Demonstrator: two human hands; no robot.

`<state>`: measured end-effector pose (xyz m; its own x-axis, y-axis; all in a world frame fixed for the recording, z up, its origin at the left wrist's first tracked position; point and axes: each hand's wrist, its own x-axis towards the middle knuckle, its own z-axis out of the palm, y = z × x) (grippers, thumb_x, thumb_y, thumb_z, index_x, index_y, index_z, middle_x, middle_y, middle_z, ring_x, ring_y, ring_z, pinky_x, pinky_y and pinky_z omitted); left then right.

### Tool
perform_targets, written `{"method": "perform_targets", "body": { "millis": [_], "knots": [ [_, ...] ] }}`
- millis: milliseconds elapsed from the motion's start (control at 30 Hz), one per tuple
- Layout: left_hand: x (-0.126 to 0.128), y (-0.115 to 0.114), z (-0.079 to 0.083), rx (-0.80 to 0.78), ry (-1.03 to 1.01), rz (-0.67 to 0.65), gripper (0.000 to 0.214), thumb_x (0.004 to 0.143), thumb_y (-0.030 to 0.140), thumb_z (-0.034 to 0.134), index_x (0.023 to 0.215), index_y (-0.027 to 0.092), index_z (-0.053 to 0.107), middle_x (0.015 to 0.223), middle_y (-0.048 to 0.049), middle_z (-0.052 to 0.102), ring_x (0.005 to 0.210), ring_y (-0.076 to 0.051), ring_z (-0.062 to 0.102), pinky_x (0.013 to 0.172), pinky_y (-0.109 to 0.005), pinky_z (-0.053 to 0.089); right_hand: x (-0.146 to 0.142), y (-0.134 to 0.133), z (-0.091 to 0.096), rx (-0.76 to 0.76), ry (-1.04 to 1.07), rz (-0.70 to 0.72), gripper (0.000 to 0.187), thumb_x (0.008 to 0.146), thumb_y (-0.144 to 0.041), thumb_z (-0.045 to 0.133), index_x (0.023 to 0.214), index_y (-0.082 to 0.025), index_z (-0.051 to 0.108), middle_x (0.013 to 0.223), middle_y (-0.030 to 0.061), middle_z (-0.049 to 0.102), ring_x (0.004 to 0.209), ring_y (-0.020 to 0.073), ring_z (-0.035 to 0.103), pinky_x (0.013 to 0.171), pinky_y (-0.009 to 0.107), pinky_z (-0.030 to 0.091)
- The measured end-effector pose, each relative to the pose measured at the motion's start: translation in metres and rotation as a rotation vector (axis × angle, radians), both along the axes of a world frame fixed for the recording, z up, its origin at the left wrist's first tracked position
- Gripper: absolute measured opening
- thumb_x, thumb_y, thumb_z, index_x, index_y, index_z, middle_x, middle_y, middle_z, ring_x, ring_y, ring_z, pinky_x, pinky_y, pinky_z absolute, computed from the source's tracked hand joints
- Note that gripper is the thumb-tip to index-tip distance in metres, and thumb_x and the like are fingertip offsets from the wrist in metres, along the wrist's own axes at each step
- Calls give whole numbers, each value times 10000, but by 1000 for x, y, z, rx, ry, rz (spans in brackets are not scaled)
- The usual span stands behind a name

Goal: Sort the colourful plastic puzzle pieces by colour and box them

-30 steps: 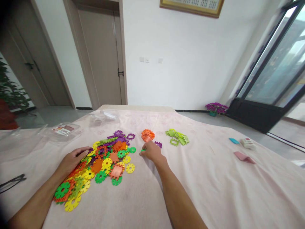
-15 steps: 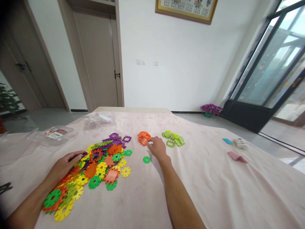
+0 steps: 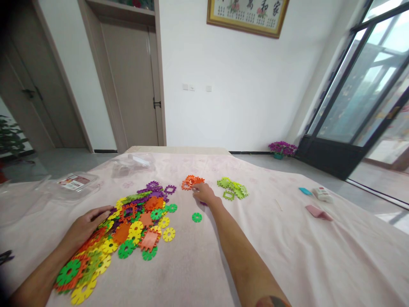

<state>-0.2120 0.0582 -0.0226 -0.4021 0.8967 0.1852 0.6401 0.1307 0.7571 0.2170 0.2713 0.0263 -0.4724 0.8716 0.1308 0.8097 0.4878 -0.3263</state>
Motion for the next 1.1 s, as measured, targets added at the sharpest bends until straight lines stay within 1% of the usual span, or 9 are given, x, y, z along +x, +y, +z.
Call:
{"method": "perform_targets", "body": {
  "millis": [200, 300, 367, 467, 567, 667, 800, 933, 1100],
  "knots": [
    [-3, 2, -3, 7, 11, -12, 556, 825, 626, 573, 1161, 226, 763, 1258, -75, 747, 1170, -288, 679, 1093, -404, 471, 45, -3, -2, 18, 45, -268, 342, 876, -201, 532, 1116, -222, 775, 1129, 57, 764, 1034, 219, 681, 837, 272, 478],
    [-2, 1, -2, -7, 6, -9, 556, 821, 632, 574, 1151, 227, 766, 1253, -76, 749, 1172, -292, 677, 1086, -400, 477, 76, -9, -5, 1, 47, -454, 320, 847, -207, 551, 1061, -247, 786, 1075, 54, 773, 994, 246, 694, 783, 292, 483],
    [0, 1, 0, -16, 11, 2, 544, 816, 631, 577, 1139, 238, 771, 1251, -67, 750, 1167, -294, 680, 1085, -399, 478, 93, -10, -7, -4, 44, -488, 287, 843, -221, 569, 1019, -259, 793, 1047, 48, 776, 984, 247, 694, 787, 294, 482],
    [2, 0, 3, -23, 18, 16, 518, 811, 620, 580, 1118, 255, 781, 1228, -51, 761, 1141, -292, 694, 1080, -398, 483, 106, -9, -8, 54, 39, -476, 306, 873, -215, 551, 1062, -242, 791, 1114, 75, 763, 1055, 256, 672, 855, 313, 479],
    [1, 0, 2, -18, 18, 14, 530, 806, 624, 583, 1123, 248, 781, 1229, -60, 760, 1137, -296, 696, 1064, -396, 497, 100, -10, -7, 94, 47, -451, 322, 895, -228, 549, 1122, -225, 778, 1194, 83, 739, 1128, 251, 641, 912, 318, 466],
    [-1, 0, -1, -23, 14, 12, 557, 813, 635, 581, 1160, 239, 766, 1271, -73, 741, 1168, -299, 681, 1076, -404, 488, 82, -20, -5, 48, 54, -310, 325, 921, -353, 580, 1156, -219, 761, 1177, 71, 740, 1094, 227, 645, 906, 296, 454],
    [-1, 0, -3, -27, 17, 14, 556, 822, 634, 573, 1166, 240, 763, 1278, -72, 737, 1183, -300, 672, 1098, -414, 471, 61, -46, -7, 40, -23, -153, 379, 837, -504, 692, 1114, -257, 770, 1177, 66, 727, 1100, 249, 620, 932, 307, 418],
    [1, -1, -1, -22, 16, 23, 557, 815, 630, 575, 1163, 238, 762, 1276, -69, 737, 1185, -302, 671, 1114, -425, 457, 60, -63, -12, 99, 14, -167, 413, 876, -480, 654, 1227, -274, 718, 1274, 71, 687, 1175, 253, 585, 983, 318, 382],
    [4, -5, 0, -20, 5, 43, 556, 815, 640, 564, 1147, 240, 761, 1274, -73, 737, 1207, -311, 657, 1124, -450, 446, 69, -61, -19, 93, 29, -118, 426, 900, -427, 633, 1278, -239, 684, 1301, 85, 674, 1180, 246, 588, 999, 310, 378]
  ]
}}
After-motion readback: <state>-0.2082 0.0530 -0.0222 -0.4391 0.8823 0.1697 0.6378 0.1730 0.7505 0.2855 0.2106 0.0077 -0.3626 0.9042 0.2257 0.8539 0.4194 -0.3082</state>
